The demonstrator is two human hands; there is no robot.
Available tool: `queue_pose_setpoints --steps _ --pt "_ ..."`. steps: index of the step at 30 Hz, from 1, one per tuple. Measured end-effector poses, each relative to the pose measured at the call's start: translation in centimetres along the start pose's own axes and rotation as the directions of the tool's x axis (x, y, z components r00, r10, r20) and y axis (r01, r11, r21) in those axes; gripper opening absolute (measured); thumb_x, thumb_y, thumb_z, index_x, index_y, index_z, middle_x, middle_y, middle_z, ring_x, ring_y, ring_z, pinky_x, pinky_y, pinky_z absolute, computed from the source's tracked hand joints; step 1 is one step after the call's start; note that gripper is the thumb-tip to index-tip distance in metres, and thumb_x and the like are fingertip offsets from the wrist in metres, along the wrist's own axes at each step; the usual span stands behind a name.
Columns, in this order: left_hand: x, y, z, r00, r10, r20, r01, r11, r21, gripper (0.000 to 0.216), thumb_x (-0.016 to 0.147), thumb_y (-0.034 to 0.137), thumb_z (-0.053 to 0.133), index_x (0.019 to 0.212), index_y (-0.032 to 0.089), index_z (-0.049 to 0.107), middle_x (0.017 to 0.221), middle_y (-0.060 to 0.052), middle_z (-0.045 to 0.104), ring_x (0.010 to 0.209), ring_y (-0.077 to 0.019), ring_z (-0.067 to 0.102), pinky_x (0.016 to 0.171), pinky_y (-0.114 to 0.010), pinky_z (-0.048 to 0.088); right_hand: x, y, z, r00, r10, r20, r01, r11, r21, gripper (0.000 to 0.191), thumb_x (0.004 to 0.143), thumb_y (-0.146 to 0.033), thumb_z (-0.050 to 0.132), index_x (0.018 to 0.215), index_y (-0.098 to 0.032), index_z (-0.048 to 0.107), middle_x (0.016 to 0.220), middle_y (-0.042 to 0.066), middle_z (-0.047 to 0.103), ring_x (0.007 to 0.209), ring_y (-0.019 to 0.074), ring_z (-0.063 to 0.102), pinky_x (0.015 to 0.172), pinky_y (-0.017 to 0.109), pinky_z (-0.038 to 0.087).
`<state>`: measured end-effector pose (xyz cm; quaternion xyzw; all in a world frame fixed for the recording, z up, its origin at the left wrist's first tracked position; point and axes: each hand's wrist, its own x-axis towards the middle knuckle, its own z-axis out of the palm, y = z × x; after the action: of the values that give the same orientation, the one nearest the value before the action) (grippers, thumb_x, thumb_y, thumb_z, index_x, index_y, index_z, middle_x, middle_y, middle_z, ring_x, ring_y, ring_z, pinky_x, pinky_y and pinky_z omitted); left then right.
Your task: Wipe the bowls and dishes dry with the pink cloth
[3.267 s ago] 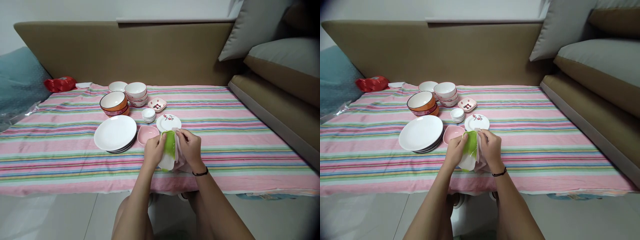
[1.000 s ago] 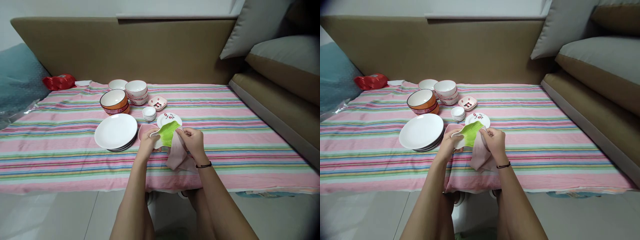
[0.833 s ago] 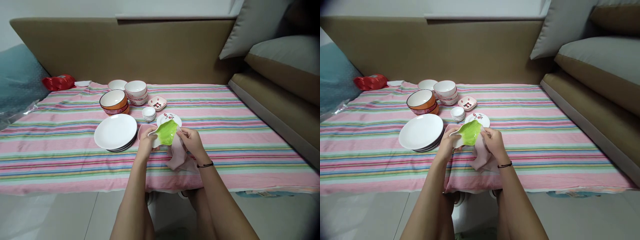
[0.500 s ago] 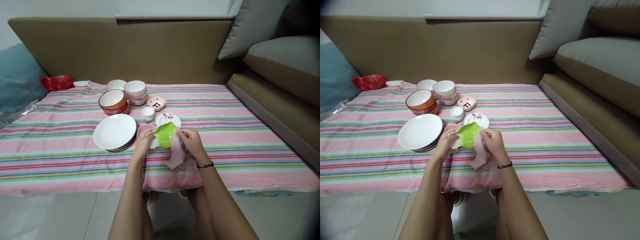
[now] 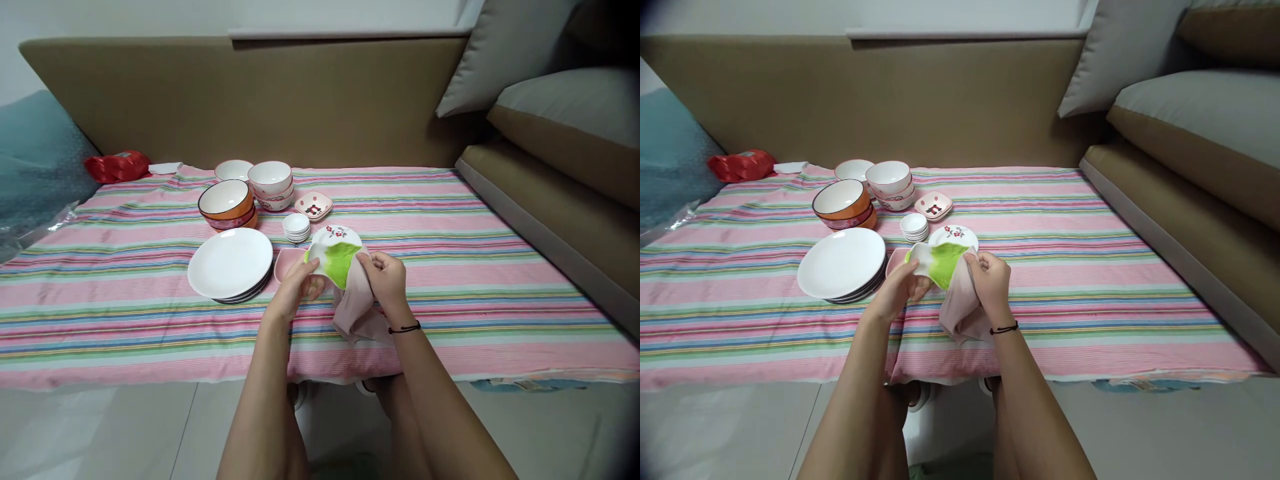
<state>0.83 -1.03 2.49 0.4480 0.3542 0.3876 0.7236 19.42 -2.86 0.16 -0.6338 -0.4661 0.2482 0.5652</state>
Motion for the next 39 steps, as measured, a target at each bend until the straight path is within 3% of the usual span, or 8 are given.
queue_pose_setpoints --steps 5,11,16,20,24,28,31,39 --pt "0.7 -0.6 1.4 0.984 0.178 -0.019 -0.177 0.983 0.038 0.056 0.076 0.043 0.072 0.123 0.021 0.052 0.107 -0.004 0.061 0.092 -0.0165 0.058 0.072 -0.024 0.048 0.0 0.3 0.6 0.989 0.114 0.092 -0.136 0.948 0.289 0.029 0.067 -0.044 0.069 0.072 -0.017 0.060 0.064 0.000 0.058 0.059 0.0137 0.050 0.054 0.025 0.040" --pt "0.6 -1.8 3.2 0.983 0.174 -0.067 -0.166 0.981 0.102 0.068 0.070 0.034 0.079 0.128 0.018 0.049 0.125 -0.010 0.060 0.117 -0.0271 0.055 0.096 -0.036 0.046 -0.6 -0.8 0.7 0.999 0.041 -0.027 -0.036 0.988 0.149 0.043 0.074 -0.047 0.068 0.054 -0.019 0.044 0.050 -0.006 0.033 0.050 0.0077 0.029 0.046 0.023 0.024" --pt "1.5 -3.2 3.4 0.939 0.283 -0.194 -0.251 0.953 0.172 0.069 0.065 0.031 0.082 0.125 0.016 0.051 0.127 -0.013 0.059 0.118 -0.0296 0.055 0.101 -0.043 0.044 -0.7 -1.1 0.5 0.992 -0.122 -0.022 0.122 0.992 0.017 0.040 0.085 -0.046 0.057 0.058 -0.017 0.052 0.053 -0.004 0.039 0.054 0.0102 0.038 0.051 0.024 0.029" --pt "2.4 -3.8 3.3 0.887 0.366 -0.281 -0.294 0.918 0.266 0.069 0.058 0.027 0.084 0.119 0.015 0.054 0.123 -0.014 0.060 0.115 -0.0302 0.057 0.102 -0.044 0.044 -0.5 -0.7 0.8 0.988 -0.151 0.031 0.147 0.985 0.094 0.033 0.088 -0.043 0.055 0.103 -0.018 0.069 0.095 0.005 0.070 0.089 0.0202 0.063 0.076 0.029 0.049" --pt "2.5 -4.0 3.6 0.841 0.387 -0.379 -0.322 0.920 0.223 0.061 0.061 0.024 0.080 0.115 0.014 0.055 0.117 -0.013 0.063 0.108 -0.0273 0.061 0.098 -0.041 0.046 -0.4 -0.5 0.9 0.989 -0.141 0.041 0.131 0.975 0.182 0.042 0.084 -0.040 0.060 0.121 -0.019 0.062 0.125 0.011 0.064 0.111 0.0227 0.061 0.094 0.035 0.049" --pt "2.2 -3.4 3.6 0.790 0.390 -0.474 -0.358 0.920 0.161 0.053 0.066 0.019 0.073 0.115 0.013 0.056 0.116 -0.013 0.064 0.105 -0.0235 0.063 0.095 -0.036 0.049 -0.6 -0.8 0.8 0.998 -0.070 -0.002 0.069 0.977 0.201 0.036 0.076 -0.038 0.068 0.106 -0.019 0.061 0.108 0.010 0.068 0.093 0.0200 0.065 0.080 0.032 0.054" --pt "2.0 -2.8 3.4 0.769 0.383 -0.511 -0.338 0.923 0.183 0.047 0.068 0.018 0.070 0.113 0.013 0.057 0.114 -0.013 0.065 0.104 -0.0227 0.063 0.094 -0.034 0.050 -0.9 -1.1 0.8 0.991 -0.083 0.102 0.065 0.984 0.168 0.025 0.075 -0.037 0.069 0.093 -0.020 0.062 0.087 0.005 0.068 0.080 0.0179 0.064 0.070 0.029 0.051" --pt "1.5 -2.9 3.0 0.837 0.343 -0.427 -0.302 0.939 0.164 0.042 0.079 0.035 0.066 0.117 0.018 0.059 0.112 -0.009 0.065 0.104 -0.0226 0.063 0.088 -0.033 0.051 -0.8 -0.6 1.3 0.993 -0.065 0.098 0.050 0.988 0.147 0.020 0.079 -0.034 0.063 0.088 -0.016 0.067 0.080 0.006 0.072 0.075 0.0200 0.065 0.066 0.028 0.049"
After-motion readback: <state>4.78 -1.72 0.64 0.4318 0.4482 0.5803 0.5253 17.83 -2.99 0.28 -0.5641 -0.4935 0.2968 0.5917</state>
